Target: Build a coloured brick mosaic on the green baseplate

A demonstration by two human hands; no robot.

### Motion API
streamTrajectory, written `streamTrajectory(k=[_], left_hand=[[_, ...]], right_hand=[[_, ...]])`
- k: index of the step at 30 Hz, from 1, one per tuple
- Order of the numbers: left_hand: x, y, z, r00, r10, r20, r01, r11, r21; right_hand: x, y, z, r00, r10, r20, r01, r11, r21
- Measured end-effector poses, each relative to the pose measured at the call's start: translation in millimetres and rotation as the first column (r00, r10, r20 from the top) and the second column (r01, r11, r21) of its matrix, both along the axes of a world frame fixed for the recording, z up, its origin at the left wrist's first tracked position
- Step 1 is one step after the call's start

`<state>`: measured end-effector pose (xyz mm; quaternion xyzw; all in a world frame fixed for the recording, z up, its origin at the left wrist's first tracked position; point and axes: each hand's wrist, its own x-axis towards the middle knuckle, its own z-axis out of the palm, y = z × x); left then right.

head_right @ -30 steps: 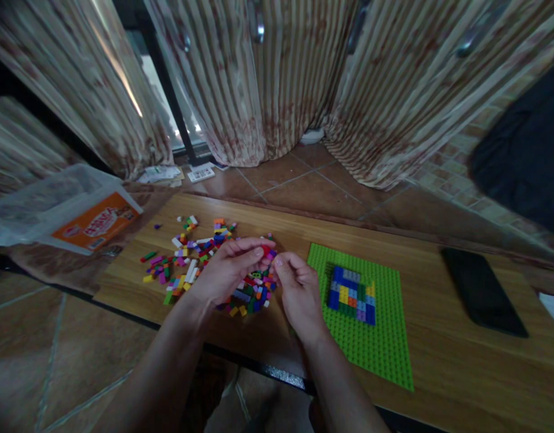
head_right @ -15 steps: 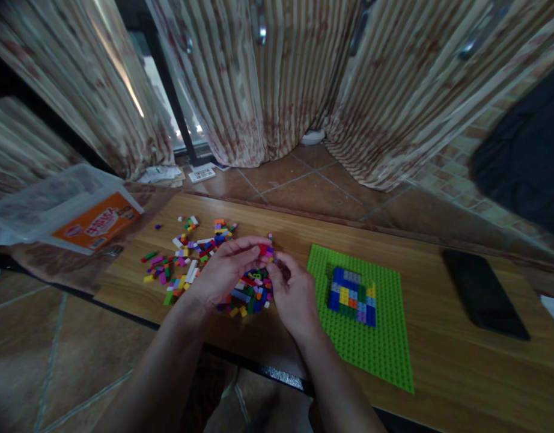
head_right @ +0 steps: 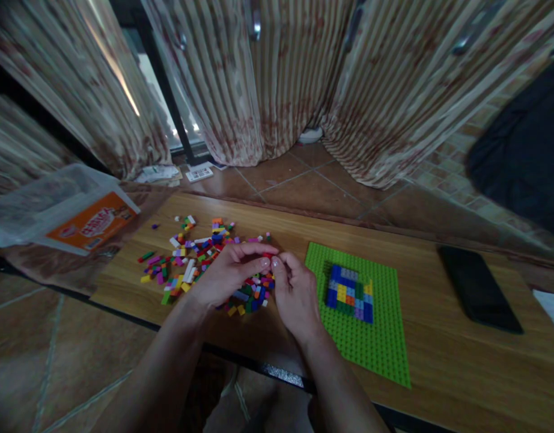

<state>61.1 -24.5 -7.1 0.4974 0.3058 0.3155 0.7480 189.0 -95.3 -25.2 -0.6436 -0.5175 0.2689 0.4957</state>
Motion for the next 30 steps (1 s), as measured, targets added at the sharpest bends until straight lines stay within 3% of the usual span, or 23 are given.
streamTrajectory(k=[6, 13, 20, 24, 30], left_hand=[[0, 3, -2.1, 0.996, 0.092, 0.015, -0.091, 0.995, -0.050], [-7, 9, -0.2, 0.988, 0.153, -0.016, -0.153, 0.988, -0.007], [-6, 13, 0.6, 0.982, 0.164, -0.092, -0.158, 0.985, 0.071], [-6, 11, 0.2, 0.991, 0.077, -0.109, -0.070, 0.995, 0.065], [-6, 6, 0.5, 0.989, -0.066, -0.130, 0.073, 0.996, 0.052]], right_hand=[[2, 2, -2, 0.999, 0.024, -0.024, -0.024, 1.000, 0.000], [-3, 5, -12, 0.987, 0.015, 0.158, -0.013, 1.000, -0.019], [-1, 3, -11, 0.999, -0.001, -0.035, 0.002, 0.999, 0.032], [7, -3, -1, 0.991, 0.133, -0.025, -0.130, 0.986, 0.106], [19, -15, 10, 0.966, 0.260, 0.000, -0.260, 0.964, 0.062]])
